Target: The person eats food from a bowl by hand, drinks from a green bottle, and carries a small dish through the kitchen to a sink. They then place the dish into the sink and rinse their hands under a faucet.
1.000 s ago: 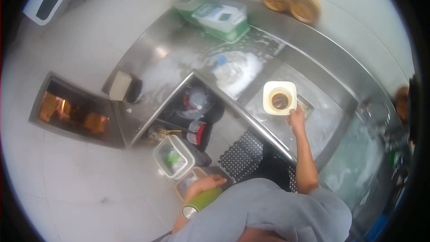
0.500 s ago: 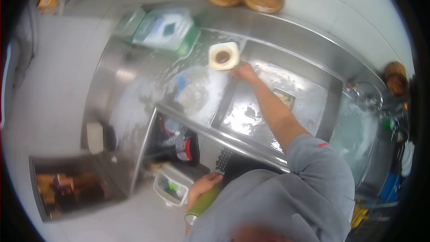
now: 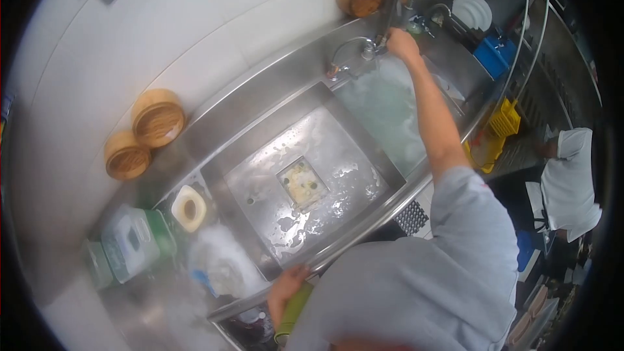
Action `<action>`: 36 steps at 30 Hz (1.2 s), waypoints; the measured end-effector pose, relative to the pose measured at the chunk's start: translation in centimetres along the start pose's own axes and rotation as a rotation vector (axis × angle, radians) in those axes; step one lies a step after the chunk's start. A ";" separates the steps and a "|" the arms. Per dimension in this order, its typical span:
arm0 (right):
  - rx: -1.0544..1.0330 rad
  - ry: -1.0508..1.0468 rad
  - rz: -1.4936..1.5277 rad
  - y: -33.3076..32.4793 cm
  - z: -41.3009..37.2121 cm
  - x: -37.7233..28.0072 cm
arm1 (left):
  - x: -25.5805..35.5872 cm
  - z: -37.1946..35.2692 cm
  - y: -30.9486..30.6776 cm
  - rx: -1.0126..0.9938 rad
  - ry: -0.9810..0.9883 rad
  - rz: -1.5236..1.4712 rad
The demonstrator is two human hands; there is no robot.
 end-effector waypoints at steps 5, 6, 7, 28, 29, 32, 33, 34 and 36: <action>-0.459 -0.474 0.037 8.7 -4.2 -7.9 | 4.1 4.7 0.1 -0.094 0.027 -0.015; -0.322 -0.481 0.207 11.7 -6.0 -8.2 | 5.2 5.0 0.1 -0.092 0.043 0.001; -0.479 -0.302 0.408 15.9 -6.4 -6.7 | 6.0 5.0 0.3 -0.100 0.015 -0.010; -0.505 -0.612 0.787 44.8 2.4 3.2 | 2.2 6.5 5.7 0.066 0.081 -0.135; -0.280 -0.845 0.389 42.0 2.5 1.5 | 2.1 6.2 5.7 0.089 0.083 -0.138; -0.654 -0.312 0.668 40.3 2.8 -0.6 | 1.7 5.8 6.3 0.178 0.099 -0.143; -0.790 -0.002 0.770 40.0 1.2 -1.4 | 1.7 5.2 6.3 0.221 0.100 -0.135; -0.825 0.116 0.774 39.9 0.4 -1.6 | 1.6 4.8 5.9 0.260 0.098 -0.121; -0.937 0.158 0.892 36.3 -2.0 -3.1 | 1.4 4.1 5.8 0.232 0.082 -0.131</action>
Point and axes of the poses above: each hand's wrist, its own z-axis towards the middle knuckle, its own y-axis out of the palm, x = y × z, the point moved 6 cm from there along z, towards the middle knuckle, and after that the axes turned 7 degrees about -x, right-handed, at the moved point
